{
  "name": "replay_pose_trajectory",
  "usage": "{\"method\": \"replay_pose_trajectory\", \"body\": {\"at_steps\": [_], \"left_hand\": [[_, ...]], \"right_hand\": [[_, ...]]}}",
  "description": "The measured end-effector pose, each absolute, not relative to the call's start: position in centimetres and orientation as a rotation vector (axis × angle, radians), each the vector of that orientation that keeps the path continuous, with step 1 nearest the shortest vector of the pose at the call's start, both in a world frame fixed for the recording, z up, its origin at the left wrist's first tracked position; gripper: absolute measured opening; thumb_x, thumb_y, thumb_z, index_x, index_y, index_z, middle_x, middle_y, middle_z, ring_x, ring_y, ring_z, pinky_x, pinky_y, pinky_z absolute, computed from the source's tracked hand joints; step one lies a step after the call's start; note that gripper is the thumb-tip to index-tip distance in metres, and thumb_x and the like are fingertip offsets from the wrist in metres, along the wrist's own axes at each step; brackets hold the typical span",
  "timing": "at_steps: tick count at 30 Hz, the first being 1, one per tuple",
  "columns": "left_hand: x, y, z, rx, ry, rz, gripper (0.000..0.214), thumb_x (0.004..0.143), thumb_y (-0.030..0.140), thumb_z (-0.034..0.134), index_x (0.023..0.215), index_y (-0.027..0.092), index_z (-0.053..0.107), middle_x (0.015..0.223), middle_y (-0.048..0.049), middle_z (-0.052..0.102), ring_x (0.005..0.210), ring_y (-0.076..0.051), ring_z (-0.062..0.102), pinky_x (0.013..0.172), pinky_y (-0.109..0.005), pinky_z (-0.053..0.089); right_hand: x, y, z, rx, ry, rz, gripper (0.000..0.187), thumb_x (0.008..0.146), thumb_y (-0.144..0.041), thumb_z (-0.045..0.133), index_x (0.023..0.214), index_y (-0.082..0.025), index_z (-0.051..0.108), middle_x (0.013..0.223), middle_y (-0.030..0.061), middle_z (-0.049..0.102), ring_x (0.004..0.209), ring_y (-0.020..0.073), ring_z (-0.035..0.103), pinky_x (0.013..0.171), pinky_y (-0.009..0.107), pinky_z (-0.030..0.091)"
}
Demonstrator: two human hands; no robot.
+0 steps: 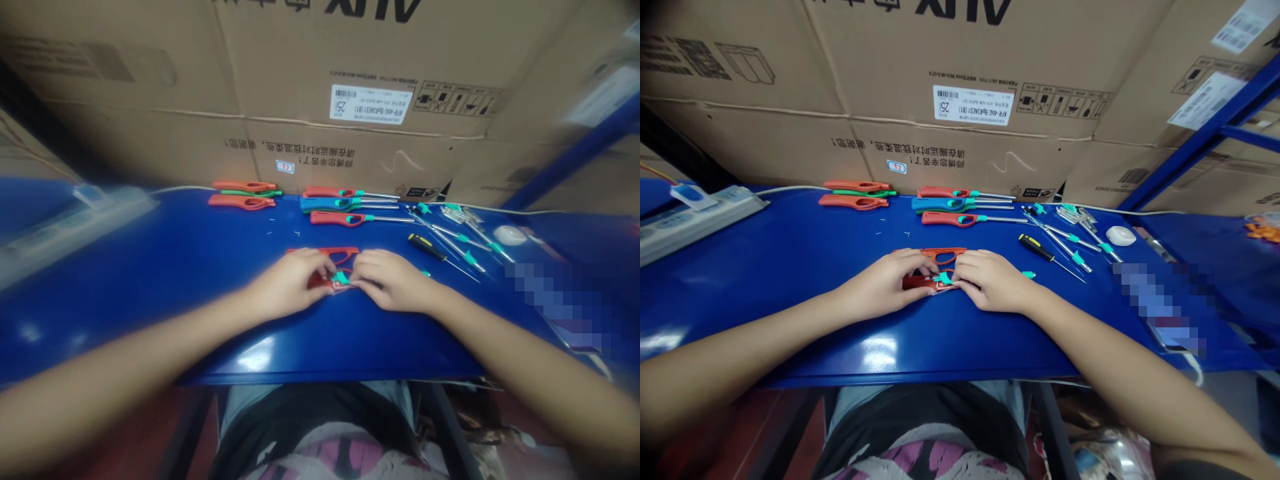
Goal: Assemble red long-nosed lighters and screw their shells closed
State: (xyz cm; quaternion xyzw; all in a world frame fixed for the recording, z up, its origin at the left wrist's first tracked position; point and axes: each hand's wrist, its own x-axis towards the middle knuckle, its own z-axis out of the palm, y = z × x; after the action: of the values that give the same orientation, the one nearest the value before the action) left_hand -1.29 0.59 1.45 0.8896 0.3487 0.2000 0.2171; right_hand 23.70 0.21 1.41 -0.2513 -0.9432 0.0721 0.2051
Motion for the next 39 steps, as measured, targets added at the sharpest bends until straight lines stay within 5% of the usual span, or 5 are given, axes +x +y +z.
{"method": "replay_pose_trajectory", "body": {"at_steps": [6, 27, 39], "left_hand": [[-1.3, 0.3, 1.5, 2.622, 0.941, 0.495, 0.03, 0.094, 0.025, 0.064, 0.124, 0.02, 0.068, 0.106, -0.0099, 0.068, 0.099, -0.025, 0.063, 0.09, -0.04, 0.05], [-1.2, -0.3, 1.9, 2.861, 0.907, 0.376, 0.028, 0.102, 0.03, 0.052, 0.114, 0.019, 0.074, 0.096, -0.0097, 0.063, 0.091, -0.024, 0.059, 0.084, -0.039, 0.05], [-0.8, -0.9, 2.5, 3.065, 0.958, 0.216, 0.035, 0.105, 0.034, 0.044, 0.123, 0.023, 0.072, 0.099, -0.0101, 0.064, 0.092, -0.024, 0.06, 0.079, -0.036, 0.049]], "right_hand": [[23.8, 0.1, 1.8, -0.708, -2.651, 0.117, 0.02, 0.1, -0.021, 0.048, 0.088, -0.019, 0.064, 0.085, 0.0071, 0.066, 0.079, 0.0198, 0.055, 0.078, 0.034, 0.046], [23.7, -0.1, 2.1, -0.669, -2.729, 0.015, 0.021, 0.1, -0.02, 0.05, 0.092, -0.016, 0.069, 0.087, 0.0089, 0.067, 0.082, 0.0206, 0.058, 0.078, 0.034, 0.048], [24.1, -0.9, 3.1, -0.794, -2.681, 0.054, 0.017, 0.094, -0.021, 0.055, 0.102, -0.019, 0.07, 0.101, 0.0072, 0.071, 0.087, 0.0191, 0.064, 0.073, 0.03, 0.047]]}}
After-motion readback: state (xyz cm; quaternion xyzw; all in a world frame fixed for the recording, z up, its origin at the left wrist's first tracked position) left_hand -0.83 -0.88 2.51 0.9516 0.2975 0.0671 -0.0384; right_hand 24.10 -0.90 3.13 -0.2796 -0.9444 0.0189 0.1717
